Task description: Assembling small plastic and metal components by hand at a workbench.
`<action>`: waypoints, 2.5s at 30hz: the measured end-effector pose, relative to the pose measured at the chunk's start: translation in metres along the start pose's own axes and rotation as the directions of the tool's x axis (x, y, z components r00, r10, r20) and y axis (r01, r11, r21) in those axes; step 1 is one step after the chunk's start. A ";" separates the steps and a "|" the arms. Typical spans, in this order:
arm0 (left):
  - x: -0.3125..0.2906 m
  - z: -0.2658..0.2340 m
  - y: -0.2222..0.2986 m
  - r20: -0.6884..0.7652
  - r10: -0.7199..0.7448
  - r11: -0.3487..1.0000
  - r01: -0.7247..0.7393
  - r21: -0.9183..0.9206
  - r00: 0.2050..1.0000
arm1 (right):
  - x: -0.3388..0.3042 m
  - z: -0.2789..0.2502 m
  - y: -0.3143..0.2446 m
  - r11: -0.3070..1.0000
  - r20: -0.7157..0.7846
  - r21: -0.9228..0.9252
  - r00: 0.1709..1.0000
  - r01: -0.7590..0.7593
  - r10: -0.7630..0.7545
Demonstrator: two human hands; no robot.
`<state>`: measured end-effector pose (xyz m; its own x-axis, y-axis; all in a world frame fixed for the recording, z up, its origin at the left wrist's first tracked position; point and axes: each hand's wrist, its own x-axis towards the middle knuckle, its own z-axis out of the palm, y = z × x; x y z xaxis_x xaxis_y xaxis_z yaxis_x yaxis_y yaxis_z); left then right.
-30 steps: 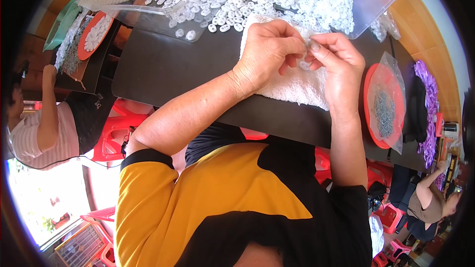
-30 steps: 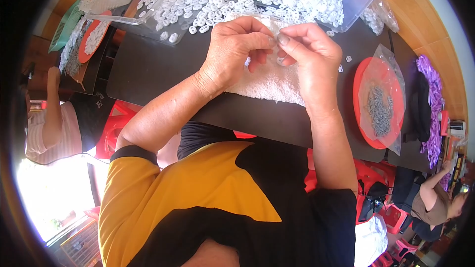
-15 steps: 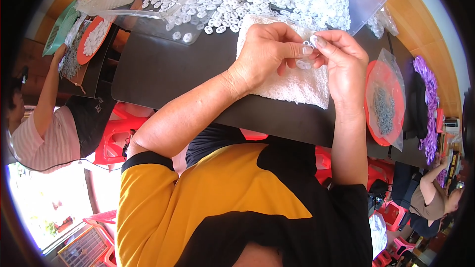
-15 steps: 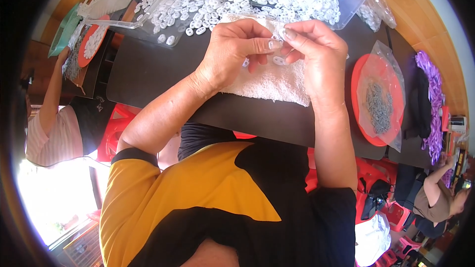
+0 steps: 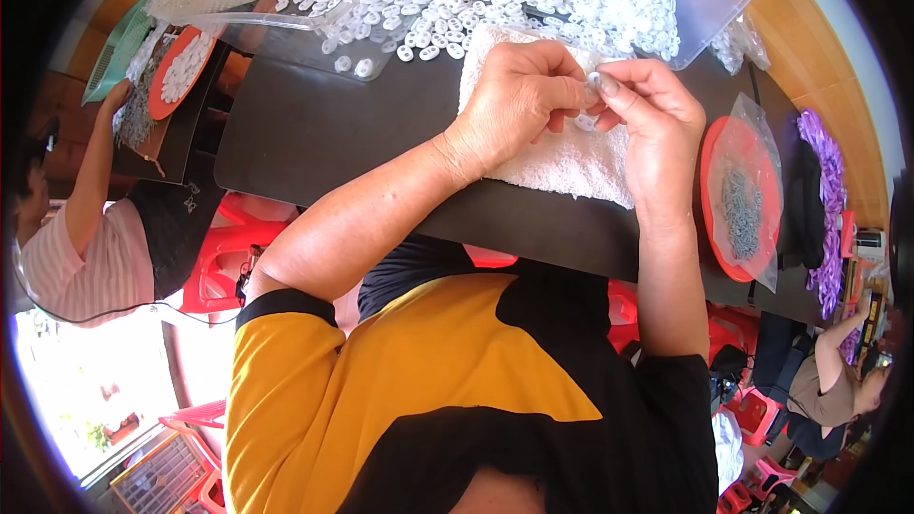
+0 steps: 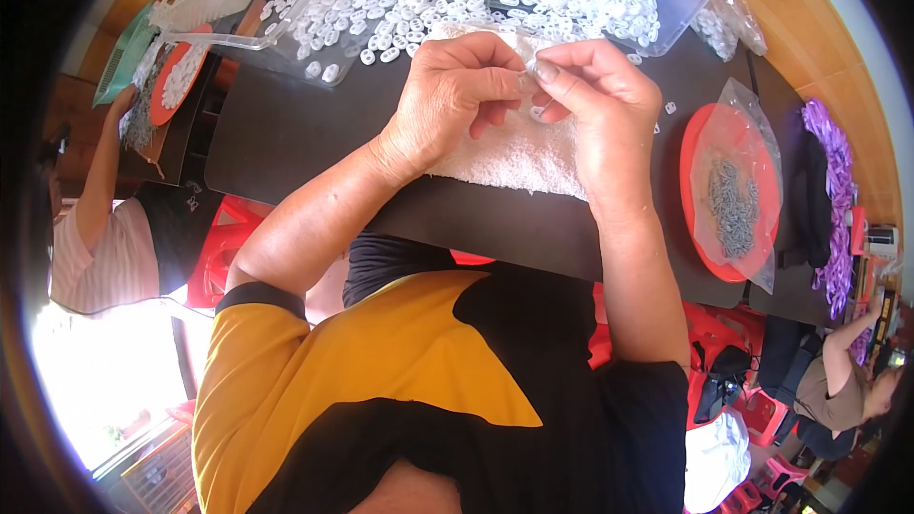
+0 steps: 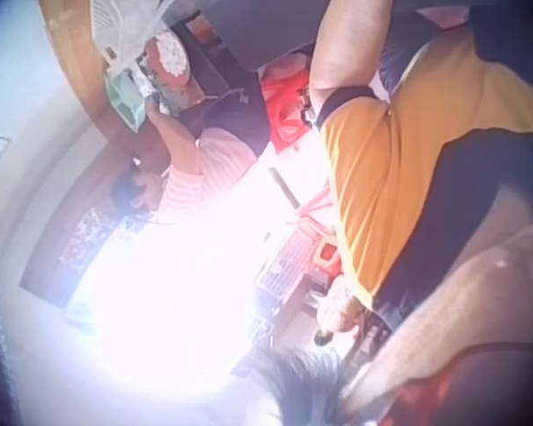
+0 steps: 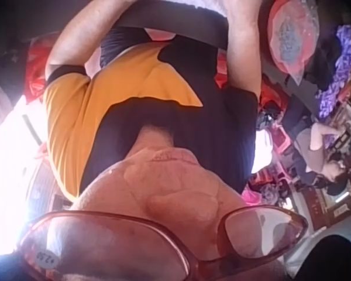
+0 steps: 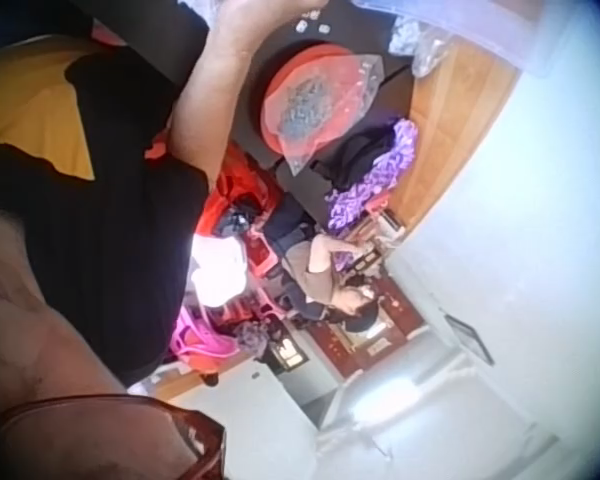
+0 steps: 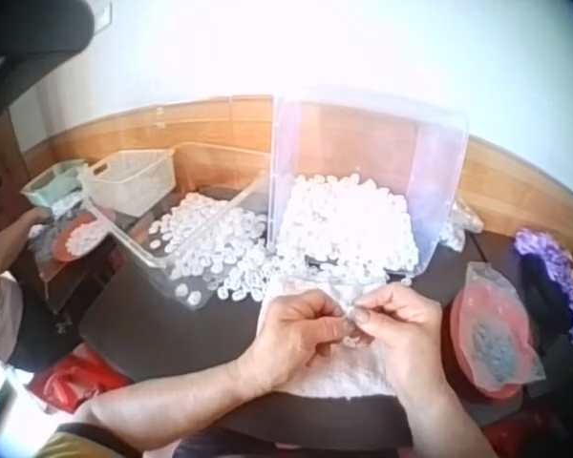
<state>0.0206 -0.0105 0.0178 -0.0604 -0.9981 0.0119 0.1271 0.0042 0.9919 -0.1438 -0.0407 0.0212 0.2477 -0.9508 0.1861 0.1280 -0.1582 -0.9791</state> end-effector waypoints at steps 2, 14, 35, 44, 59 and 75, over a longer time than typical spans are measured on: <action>-0.001 0.002 0.002 -0.011 -0.010 1.000 0.011 0.009 1.000 | 0.000 0.000 0.000 1.000 -0.009 -0.005 1.000 -0.002 0.002; 0.003 0.002 -0.008 0.031 0.245 0.967 -0.247 0.062 0.969 | 0.003 -0.009 -0.008 0.982 0.041 0.155 0.994 -0.109 0.104; 0.002 -0.003 -0.003 0.130 0.265 0.964 -0.266 -0.010 0.955 | 0.002 -0.010 -0.012 0.981 0.123 0.147 0.987 -0.126 0.108; 0.006 -0.005 -0.002 0.171 0.176 0.984 -0.173 -0.037 0.969 | 0.003 -0.009 -0.012 0.991 0.148 0.104 0.986 -0.088 0.072; 0.002 -0.005 -0.004 0.150 0.317 0.906 -0.346 0.244 0.937 | 0.002 -0.017 -0.017 0.962 0.211 -0.112 0.940 -0.247 0.266; -0.006 -0.004 -0.006 0.156 0.546 0.758 -0.564 0.327 0.823 | -0.008 -0.007 -0.018 0.953 0.273 0.105 0.930 -0.283 0.246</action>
<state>0.0238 -0.0046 0.0117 -0.1344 -0.8099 0.5710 -0.1934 0.5866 0.7864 -0.1548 -0.0320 0.0366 0.5243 -0.8503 -0.0456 0.1525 0.1465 -0.9774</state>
